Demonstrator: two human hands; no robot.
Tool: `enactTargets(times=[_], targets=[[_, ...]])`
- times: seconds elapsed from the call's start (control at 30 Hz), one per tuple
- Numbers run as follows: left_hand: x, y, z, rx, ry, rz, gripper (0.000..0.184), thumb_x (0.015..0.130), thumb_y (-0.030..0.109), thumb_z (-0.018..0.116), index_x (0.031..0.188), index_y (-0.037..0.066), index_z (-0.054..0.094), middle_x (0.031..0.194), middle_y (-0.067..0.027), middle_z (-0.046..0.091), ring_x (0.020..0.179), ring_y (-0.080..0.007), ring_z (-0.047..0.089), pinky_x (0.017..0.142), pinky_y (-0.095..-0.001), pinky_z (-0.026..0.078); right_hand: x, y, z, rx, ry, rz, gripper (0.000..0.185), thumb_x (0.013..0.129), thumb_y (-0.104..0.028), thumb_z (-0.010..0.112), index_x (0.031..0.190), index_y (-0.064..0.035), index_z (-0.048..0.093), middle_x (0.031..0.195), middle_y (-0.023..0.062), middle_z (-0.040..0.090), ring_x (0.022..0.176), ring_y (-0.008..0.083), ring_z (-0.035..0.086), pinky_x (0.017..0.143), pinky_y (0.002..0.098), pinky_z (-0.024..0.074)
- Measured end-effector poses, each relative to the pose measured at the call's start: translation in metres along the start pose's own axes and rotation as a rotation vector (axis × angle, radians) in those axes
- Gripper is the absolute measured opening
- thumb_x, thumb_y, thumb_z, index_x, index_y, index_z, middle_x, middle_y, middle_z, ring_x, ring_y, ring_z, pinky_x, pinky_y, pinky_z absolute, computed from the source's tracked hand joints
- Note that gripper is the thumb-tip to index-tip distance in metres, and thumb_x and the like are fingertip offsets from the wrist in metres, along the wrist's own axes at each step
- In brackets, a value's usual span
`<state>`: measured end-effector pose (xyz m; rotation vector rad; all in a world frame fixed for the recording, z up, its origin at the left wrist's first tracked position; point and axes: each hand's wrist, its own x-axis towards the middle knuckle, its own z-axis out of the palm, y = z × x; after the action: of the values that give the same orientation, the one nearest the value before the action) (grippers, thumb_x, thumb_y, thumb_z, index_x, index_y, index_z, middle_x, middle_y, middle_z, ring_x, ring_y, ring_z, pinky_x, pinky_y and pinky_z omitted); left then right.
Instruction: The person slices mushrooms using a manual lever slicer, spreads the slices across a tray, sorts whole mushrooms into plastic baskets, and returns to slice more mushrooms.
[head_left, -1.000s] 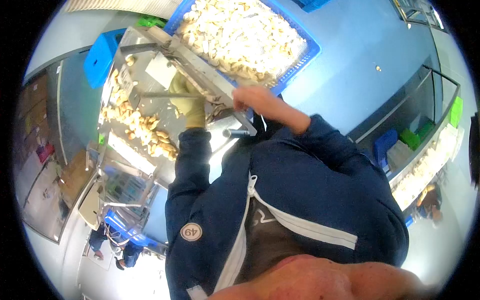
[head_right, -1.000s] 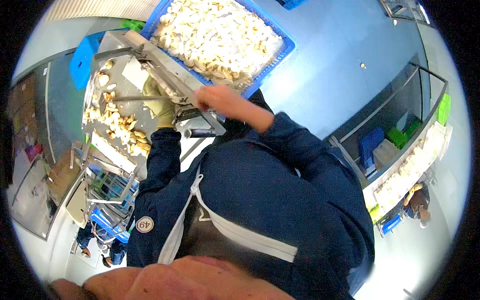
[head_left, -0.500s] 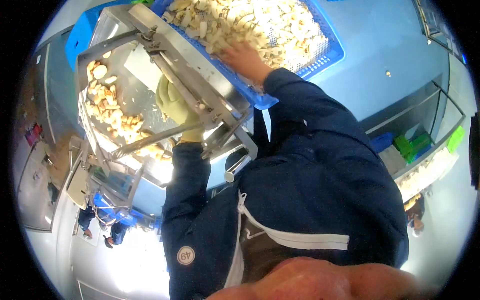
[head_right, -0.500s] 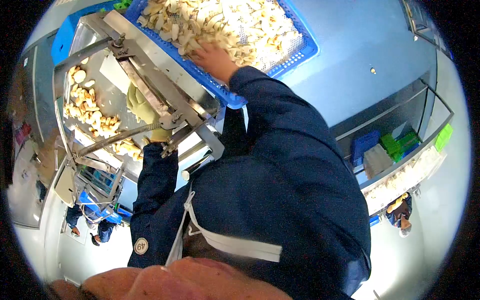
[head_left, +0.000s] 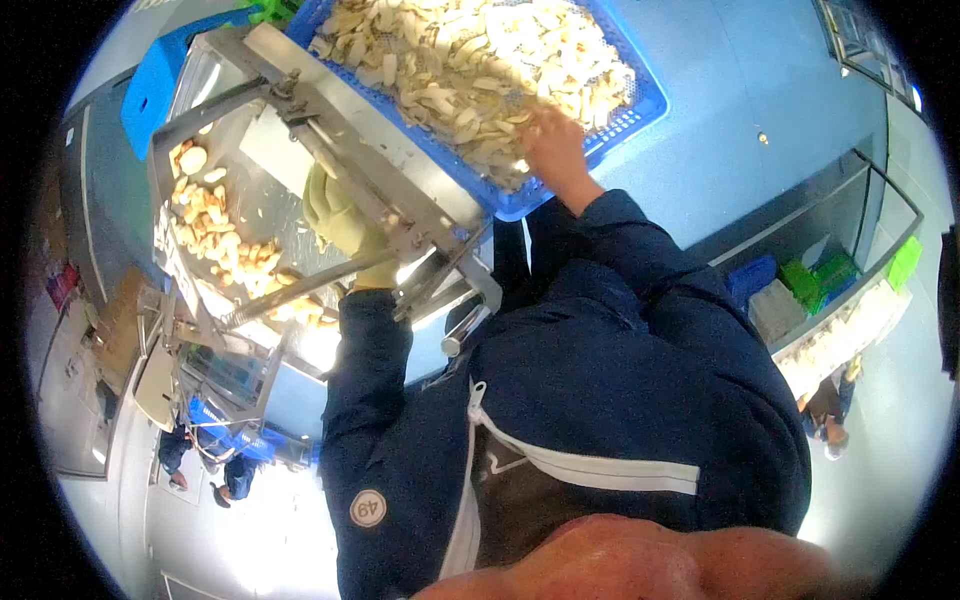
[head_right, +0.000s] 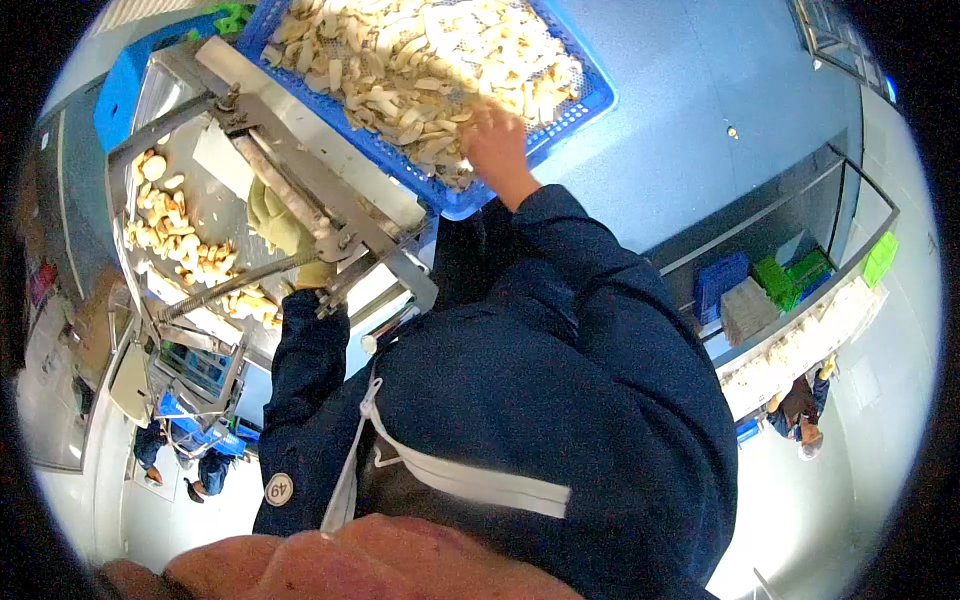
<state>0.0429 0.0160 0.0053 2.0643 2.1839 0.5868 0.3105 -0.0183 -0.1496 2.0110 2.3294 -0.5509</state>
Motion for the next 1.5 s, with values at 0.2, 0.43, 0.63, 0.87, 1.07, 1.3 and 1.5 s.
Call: enactTargets(times=[0.2, 0.43, 0.63, 0.87, 1.07, 1.3, 1.5], targets=[[-0.012, -0.031, 0.022, 0.068, 0.077, 0.098, 0.041, 0.089, 0.02, 0.054, 0.129, 0.009, 0.05, 0.127, -0.0094, 0.053, 0.117, -0.0307, 0.047, 0.101, -0.0409, 0.034, -0.003, 0.048, -0.002, 0.011, -0.214, -0.228, 0.02, 0.081, -0.016, 0.057, 0.095, -0.0207, 0.069, 0.115, 0.0037, 0.058, 0.105, 0.0239, 0.056, 0.082, 0.0429, 0.048], [-0.008, -0.028, 0.022, 0.04, 0.125, 0.149, 0.042, 0.09, 0.022, 0.054, 0.13, 0.01, 0.05, 0.127, -0.0096, 0.052, 0.116, -0.0306, 0.048, 0.1, -0.041, 0.035, 0.007, 0.076, -0.015, 0.079, 0.032, 0.039, 0.028, 0.079, -0.011, 0.057, 0.105, -0.0175, 0.065, 0.109, 0.0072, 0.058, 0.097, 0.0297, 0.057, 0.072, 0.042, 0.0529], [-0.005, -0.03, 0.017, 0.047, 0.068, 0.178, 0.044, 0.091, 0.023, 0.054, 0.132, 0.009, 0.048, 0.129, -0.009, 0.052, 0.118, -0.0285, 0.047, 0.101, -0.0394, 0.035, -0.033, 0.014, 0.021, 0.122, -0.2, -0.231, 0.033, 0.079, -0.012, 0.057, 0.111, -0.0174, 0.064, 0.11, 0.0085, 0.058, 0.099, 0.031, 0.058, 0.069, 0.0399, 0.0518], [-0.012, -0.029, 0.021, 0.007, 0.04, 0.02, 0.039, 0.094, 0.022, 0.052, 0.132, 0.014, 0.049, 0.132, -0.0057, 0.052, 0.122, -0.0259, 0.043, 0.102, -0.0379, 0.035, 0.035, 0.067, -0.006, 0.171, 0.011, 0.091, 0.028, 0.082, -0.012, 0.054, 0.109, -0.017, 0.062, 0.106, 0.0079, 0.056, 0.099, 0.0298, 0.057, 0.077, 0.0408, 0.0521], [-0.008, -0.034, 0.024, 0.17, 0.072, 0.115, 0.046, 0.093, 0.02, 0.054, 0.137, 0.017, 0.043, 0.13, -0.0062, 0.052, 0.118, -0.0242, 0.047, 0.099, -0.0377, 0.038, 0.115, 0.059, -0.033, 0.051, -0.049, 0.147, 0.044, 0.084, -0.021, 0.057, 0.128, -0.0261, 0.053, 0.138, 0.0084, 0.043, 0.125, 0.0294, 0.042, 0.096, 0.0537, 0.0434], [-0.015, -0.041, 0.023, -0.004, -0.002, -0.052, 0.039, 0.097, 0.026, 0.045, 0.13, 0.006, 0.054, 0.132, -0.0112, 0.051, 0.12, -0.0256, 0.043, 0.103, -0.0351, 0.035, 0.164, 0.001, -0.041, -0.067, 0.107, -0.368, 0.052, 0.077, -0.04, 0.067, 0.125, -0.0218, 0.058, 0.138, 0.0044, 0.042, 0.135, 0.0249, 0.031, 0.102, 0.0638, 0.0315], [-0.003, -0.024, 0.014, -0.022, 0.013, -0.124, 0.039, 0.095, 0.027, 0.047, 0.125, 0.004, 0.057, 0.126, -0.012, 0.056, 0.111, -0.0267, 0.05, 0.099, -0.0361, 0.039, 0.21, 0.027, -0.051, -0.092, 0.138, -0.231, 0.05, 0.087, -0.038, 0.059, 0.134, -0.0269, 0.048, 0.143, 0.0042, 0.036, 0.136, 0.0293, 0.03, 0.102, 0.0635, 0.0318]])
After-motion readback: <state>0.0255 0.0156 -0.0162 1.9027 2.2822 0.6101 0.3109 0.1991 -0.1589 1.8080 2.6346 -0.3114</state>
